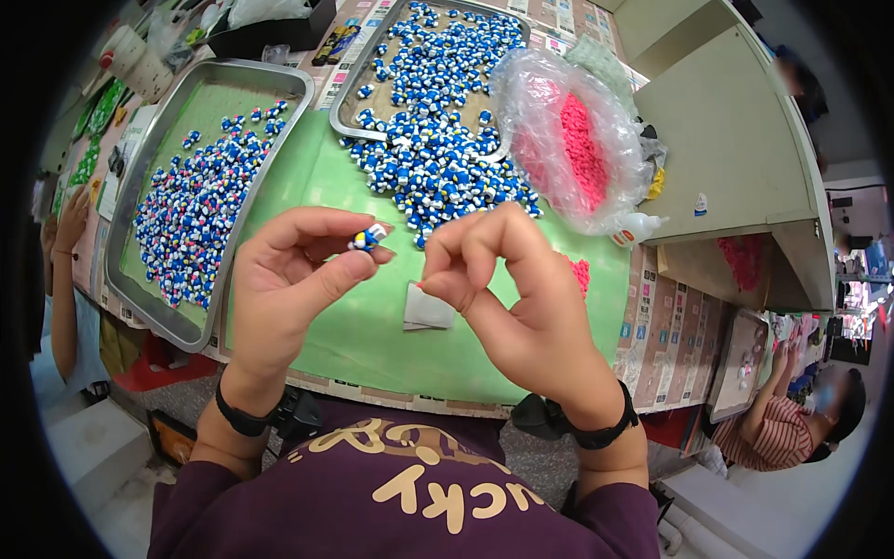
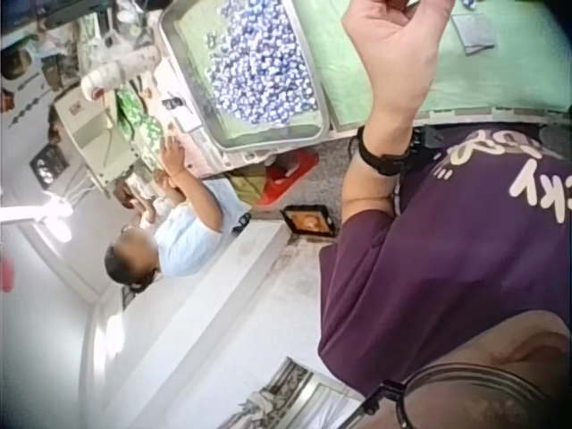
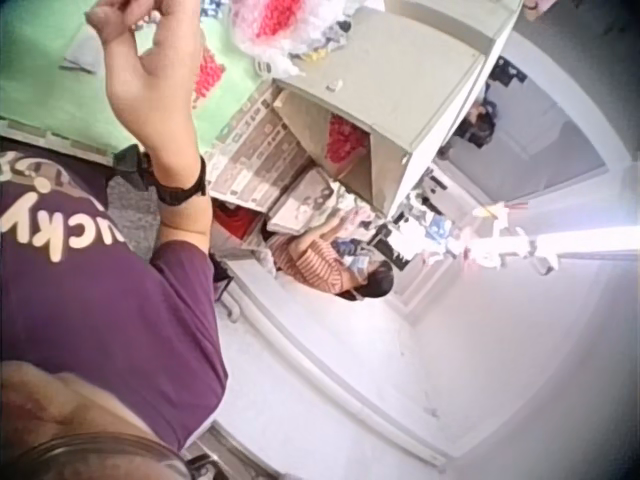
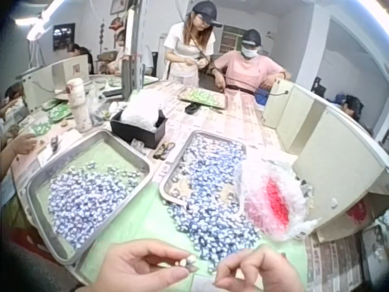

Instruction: The person assembles small blue and white capsule-shaped candies by inserting pink pieces into them by hand. They pick up a capsule from a tray, insert a pink piece, and place the assembled candy back on the table. The process is repeated continuously throughout the clip.

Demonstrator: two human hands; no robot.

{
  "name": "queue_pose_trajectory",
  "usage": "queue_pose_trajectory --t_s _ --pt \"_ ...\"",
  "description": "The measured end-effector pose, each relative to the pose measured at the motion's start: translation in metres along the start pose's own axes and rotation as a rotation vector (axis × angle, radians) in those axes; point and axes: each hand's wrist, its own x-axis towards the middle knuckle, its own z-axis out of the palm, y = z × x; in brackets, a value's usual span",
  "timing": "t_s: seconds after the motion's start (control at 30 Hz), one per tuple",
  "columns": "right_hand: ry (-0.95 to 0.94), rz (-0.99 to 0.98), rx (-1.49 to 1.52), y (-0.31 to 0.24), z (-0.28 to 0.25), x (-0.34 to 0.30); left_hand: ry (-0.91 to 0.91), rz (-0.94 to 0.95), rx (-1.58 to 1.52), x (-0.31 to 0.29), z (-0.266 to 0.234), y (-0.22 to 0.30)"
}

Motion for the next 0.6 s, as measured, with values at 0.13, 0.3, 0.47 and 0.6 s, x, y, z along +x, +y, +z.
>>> queue_pose_trajectory --t_s 0.13,0.3,0.47,0.6 --pt "0.086 -0.141 0.131 -0.007 0.007 0.007 -0.027 0.038 -0.062 0.003 0.012 -0.002" --pt "0.15 -0.23 0.1 -0.004 0.012 0.01 -0.028 0.125 -0.027 0.001 0.018 -0.002" --pt "0.155 -0.244 -0.052 -0.001 0.014 0.008 -0.017 0.256 0.154 0.0 0.019 -0.005" --pt "0.17 -0.269 -0.091 0.002 0.016 0.006 -0.001 0.489 0.445 0.0 0.019 -0.007"
